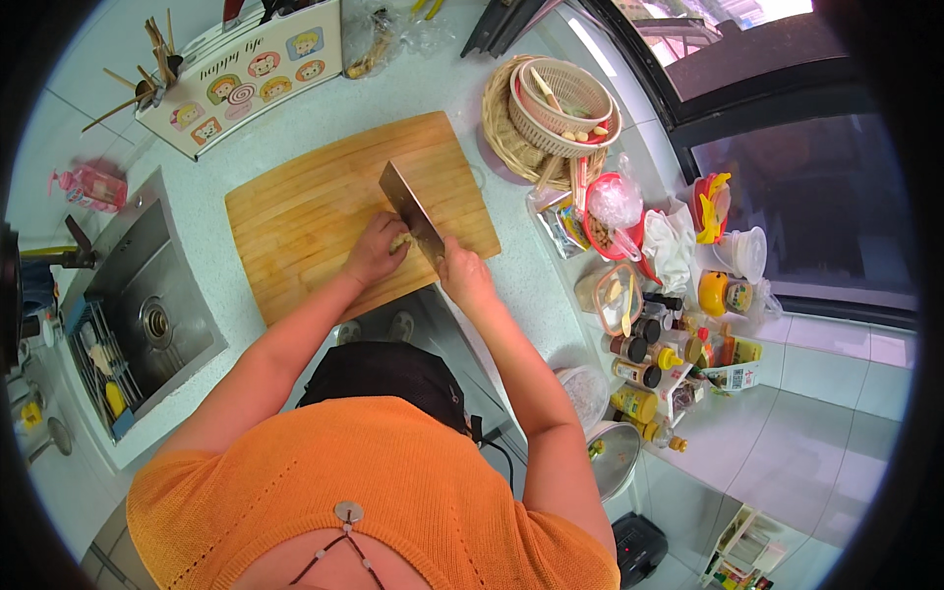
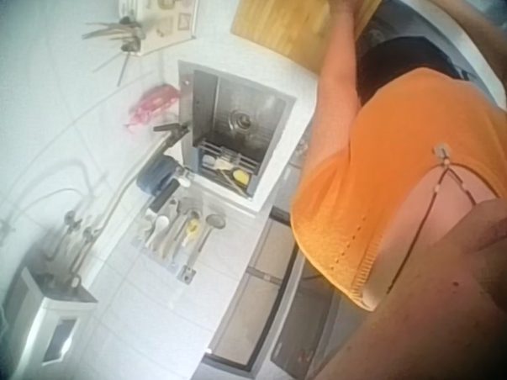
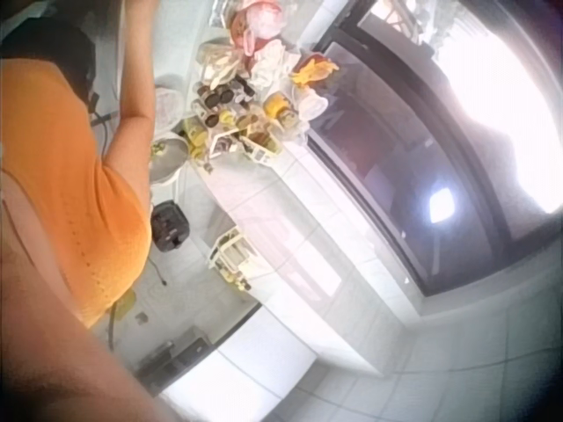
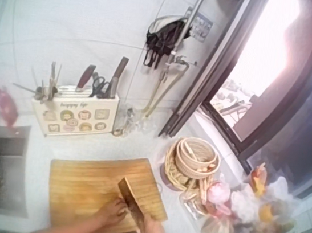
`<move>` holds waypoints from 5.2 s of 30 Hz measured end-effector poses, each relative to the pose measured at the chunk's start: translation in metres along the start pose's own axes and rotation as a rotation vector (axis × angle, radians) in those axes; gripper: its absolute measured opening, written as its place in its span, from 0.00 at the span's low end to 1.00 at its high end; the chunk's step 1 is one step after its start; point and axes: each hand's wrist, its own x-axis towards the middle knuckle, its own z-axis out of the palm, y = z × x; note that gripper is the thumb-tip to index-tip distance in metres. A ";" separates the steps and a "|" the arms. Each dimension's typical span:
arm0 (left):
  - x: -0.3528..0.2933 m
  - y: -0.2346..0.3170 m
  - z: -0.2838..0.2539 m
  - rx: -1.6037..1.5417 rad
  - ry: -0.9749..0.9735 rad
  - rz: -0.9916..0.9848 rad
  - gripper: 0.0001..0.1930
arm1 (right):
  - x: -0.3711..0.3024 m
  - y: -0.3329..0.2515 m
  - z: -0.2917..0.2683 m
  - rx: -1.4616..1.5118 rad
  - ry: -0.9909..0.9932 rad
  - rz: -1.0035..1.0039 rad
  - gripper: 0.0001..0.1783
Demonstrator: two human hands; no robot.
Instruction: The person handles garlic cloves from a red colander, washes them in a sink under running water, and then chops them with a cleaver on a wooden cutting board.
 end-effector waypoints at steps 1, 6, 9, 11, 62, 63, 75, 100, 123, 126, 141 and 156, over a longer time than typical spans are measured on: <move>0.000 0.001 0.000 0.001 0.002 -0.001 0.13 | 0.001 0.001 -0.001 0.014 -0.009 -0.001 0.16; 0.000 0.004 -0.002 0.001 0.019 -0.005 0.11 | 0.006 0.005 0.012 0.026 0.015 -0.046 0.17; 0.000 0.004 -0.002 0.006 -0.004 -0.005 0.11 | 0.010 -0.003 0.032 0.013 0.096 -0.042 0.16; -0.001 0.003 -0.002 0.009 -0.006 -0.003 0.12 | 0.012 -0.012 0.040 0.003 0.131 -0.025 0.16; -0.017 0.005 -0.030 0.047 -0.078 0.068 0.17 | -0.012 -0.015 0.033 -0.017 0.129 0.103 0.12; -0.018 0.003 -0.031 0.048 -0.074 0.089 0.18 | -0.015 -0.012 0.033 0.019 0.177 0.062 0.12; -0.023 -0.001 -0.026 0.096 -0.061 0.100 0.17 | -0.016 -0.027 0.017 -0.069 0.007 0.062 0.11; -0.020 0.005 -0.023 0.091 0.004 0.038 0.17 | -0.019 -0.040 0.003 -0.106 -0.062 0.115 0.12; -0.016 0.004 -0.021 0.059 -0.030 0.037 0.09 | 0.002 -0.014 0.028 0.072 0.133 0.042 0.11; -0.018 0.005 -0.019 0.062 0.001 0.040 0.09 | -0.008 -0.026 0.007 -0.024 0.001 0.058 0.11; -0.018 0.004 -0.020 0.045 -0.024 0.055 0.09 | 0.001 -0.014 0.037 0.063 0.130 0.047 0.12; -0.021 0.004 -0.019 0.057 -0.003 0.047 0.10 | -0.005 -0.030 0.009 -0.010 -0.049 0.038 0.12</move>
